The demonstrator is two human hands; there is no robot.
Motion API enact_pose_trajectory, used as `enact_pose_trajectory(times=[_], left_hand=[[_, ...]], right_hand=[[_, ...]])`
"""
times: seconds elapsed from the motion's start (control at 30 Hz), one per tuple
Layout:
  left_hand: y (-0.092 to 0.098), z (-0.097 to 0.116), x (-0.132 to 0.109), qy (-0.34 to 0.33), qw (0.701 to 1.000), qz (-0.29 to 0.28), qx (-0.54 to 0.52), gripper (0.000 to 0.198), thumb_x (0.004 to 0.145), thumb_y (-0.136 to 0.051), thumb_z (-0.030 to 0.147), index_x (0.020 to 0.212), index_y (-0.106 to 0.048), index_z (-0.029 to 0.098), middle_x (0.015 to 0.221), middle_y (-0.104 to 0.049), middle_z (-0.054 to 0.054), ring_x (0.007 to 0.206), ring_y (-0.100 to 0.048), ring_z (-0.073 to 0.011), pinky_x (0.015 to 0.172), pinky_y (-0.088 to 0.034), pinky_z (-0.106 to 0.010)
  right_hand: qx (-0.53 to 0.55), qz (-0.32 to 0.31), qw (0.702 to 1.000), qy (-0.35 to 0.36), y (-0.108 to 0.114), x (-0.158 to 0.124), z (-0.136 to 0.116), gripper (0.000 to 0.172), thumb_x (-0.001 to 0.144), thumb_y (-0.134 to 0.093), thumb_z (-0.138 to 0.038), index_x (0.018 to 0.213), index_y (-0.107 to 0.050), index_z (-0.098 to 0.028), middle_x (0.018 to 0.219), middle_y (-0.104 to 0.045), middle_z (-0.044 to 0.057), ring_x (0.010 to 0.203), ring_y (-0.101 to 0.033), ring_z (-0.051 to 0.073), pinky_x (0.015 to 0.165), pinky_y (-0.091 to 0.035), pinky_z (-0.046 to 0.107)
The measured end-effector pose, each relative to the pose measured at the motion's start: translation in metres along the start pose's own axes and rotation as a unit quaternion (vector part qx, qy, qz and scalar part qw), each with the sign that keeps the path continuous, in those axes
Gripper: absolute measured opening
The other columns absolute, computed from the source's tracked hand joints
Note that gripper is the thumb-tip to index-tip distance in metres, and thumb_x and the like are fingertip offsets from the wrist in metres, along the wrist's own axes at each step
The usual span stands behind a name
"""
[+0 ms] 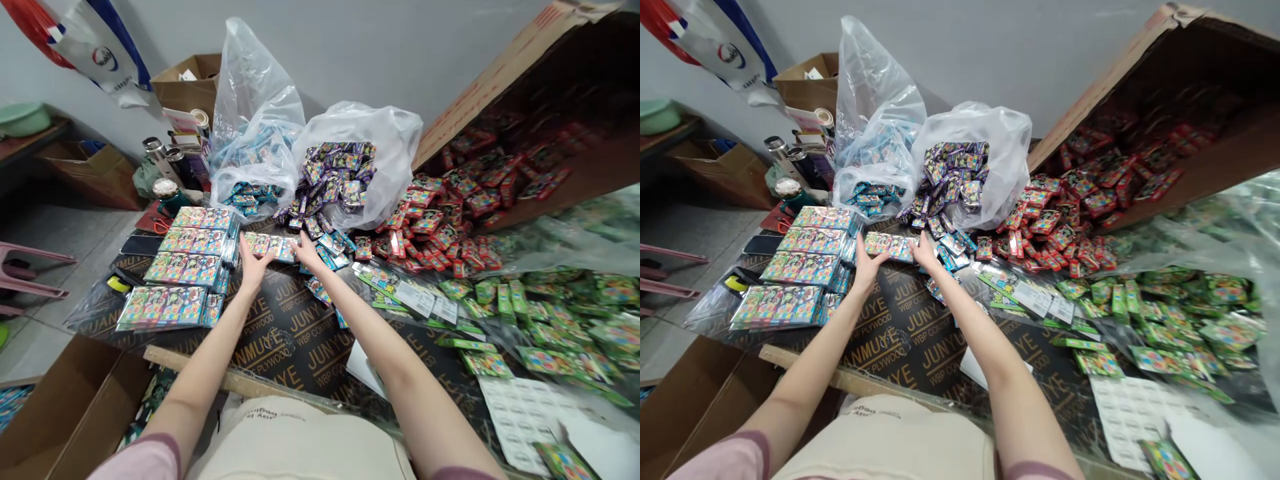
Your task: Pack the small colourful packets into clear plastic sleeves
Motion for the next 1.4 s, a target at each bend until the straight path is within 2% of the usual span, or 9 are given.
enact_pose_trajectory(times=[0.1, 0.23, 0.4, 0.53, 0.77, 0.93, 1.03, 1.23, 1.4], left_hand=[[-0.015, 0.025, 0.020, -0.171, 0.928, -0.145, 0.297, 0.112, 0.054, -0.084, 0.028, 0.148, -0.024, 0.028, 0.160, -0.012, -0.011, 0.147, -0.002, -0.0387, 0.116, -0.002, -0.060], [-0.039, 0.016, 0.052, -0.163, 0.841, -0.272, 0.439, 0.128, 0.036, -0.090, 0.012, 0.146, -0.026, 0.020, 0.155, -0.021, -0.023, 0.143, -0.012, -0.0435, 0.108, 0.004, -0.069], [-0.056, 0.012, 0.073, -0.162, 0.842, -0.299, 0.419, 0.112, 0.044, -0.086, 0.012, 0.143, -0.033, 0.010, 0.141, -0.040, -0.027, 0.131, -0.035, -0.0458, 0.106, -0.011, -0.070], [-0.062, 0.017, 0.085, -0.170, 0.857, -0.314, 0.371, 0.099, 0.043, -0.087, 0.018, 0.134, -0.049, 0.008, 0.132, -0.049, -0.026, 0.127, -0.040, -0.0476, 0.107, -0.019, -0.063], [-0.053, 0.047, 0.097, -0.175, 0.911, -0.259, 0.270, 0.091, 0.050, -0.087, 0.032, 0.126, -0.052, -0.001, 0.121, -0.056, -0.023, 0.129, -0.036, -0.0442, 0.108, -0.016, -0.061], [-0.052, 0.075, 0.028, -0.205, 0.931, -0.206, 0.221, 0.099, 0.056, -0.087, 0.033, 0.139, -0.040, 0.008, 0.137, -0.046, -0.021, 0.131, -0.037, -0.0373, 0.112, -0.022, -0.051], [-0.073, 0.091, -0.052, -0.184, 0.954, -0.225, -0.073, 0.073, 0.071, -0.076, 0.043, 0.133, -0.049, 0.018, 0.136, -0.051, -0.015, 0.128, -0.044, -0.0302, 0.111, -0.028, -0.045], [-0.103, 0.095, -0.155, 0.034, 0.845, -0.315, -0.430, 0.071, 0.072, -0.065, 0.057, 0.130, -0.050, 0.019, 0.128, -0.055, -0.012, 0.119, -0.052, -0.0297, 0.101, -0.040, -0.042], [-0.079, 0.091, -0.175, 0.031, 0.817, -0.418, -0.397, 0.060, 0.065, -0.070, 0.048, 0.114, -0.063, 0.016, 0.114, -0.063, -0.010, 0.113, -0.054, -0.0303, 0.099, -0.040, -0.041]], right_hand=[[-0.070, -0.007, 0.997, -0.018, 0.007, -0.012, -0.005, 0.054, 0.083, -0.057, -0.028, 0.134, -0.049, -0.012, 0.125, -0.053, 0.018, 0.118, -0.048, 0.030, 0.102, -0.038, 0.048], [-0.180, -0.002, 0.983, 0.022, 0.039, -0.042, -0.013, 0.042, 0.086, -0.055, -0.029, 0.127, -0.058, -0.016, 0.136, -0.046, 0.017, 0.129, -0.041, 0.029, 0.107, -0.033, 0.044], [-0.354, 0.040, 0.934, -0.016, 0.142, -0.084, 0.028, 0.041, 0.088, -0.052, -0.031, 0.126, -0.059, -0.018, 0.135, -0.051, 0.017, 0.125, -0.045, 0.031, 0.101, -0.034, 0.047], [-0.522, -0.071, 0.846, -0.083, 0.207, -0.117, 0.079, 0.067, 0.086, -0.055, -0.046, 0.143, -0.039, -0.016, 0.143, -0.044, 0.022, 0.135, -0.035, 0.037, 0.103, -0.030, 0.054], [-0.600, -0.138, 0.788, -0.013, 0.206, -0.146, 0.090, 0.053, 0.094, -0.042, -0.037, 0.135, -0.046, -0.003, 0.127, -0.055, 0.031, 0.118, -0.054, 0.035, 0.092, -0.043, 0.043], [-0.572, -0.123, 0.811, 0.032, 0.218, -0.143, 0.052, 0.030, 0.090, -0.039, -0.012, 0.105, -0.064, -0.007, 0.077, -0.070, 0.015, 0.067, -0.066, 0.023, 0.059, -0.044, 0.029], [-0.536, 0.051, 0.842, 0.043, 0.214, -0.154, -0.009, 0.034, 0.094, -0.038, -0.026, 0.100, -0.067, -0.008, 0.054, -0.061, 0.009, 0.049, -0.058, 0.021, 0.050, -0.038, 0.029], [-0.140, 0.059, 0.969, 0.196, 0.132, -0.194, -0.121, 0.038, 0.098, -0.032, -0.033, 0.111, -0.065, -0.018, 0.095, -0.071, 0.012, 0.087, -0.067, 0.023, 0.075, -0.051, 0.034], [-0.074, 0.128, 0.979, 0.138, 0.146, -0.179, -0.123, 0.031, 0.088, -0.057, -0.037, 0.114, -0.059, -0.021, 0.106, -0.064, 0.010, 0.097, -0.060, 0.024, 0.085, -0.047, 0.040]])
Point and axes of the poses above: each hand's wrist, its own x-axis towards the middle knuckle, its own y-axis out of the back of the hand, z = x × y, the point moved 6 cm from there along x, towards the middle knuckle
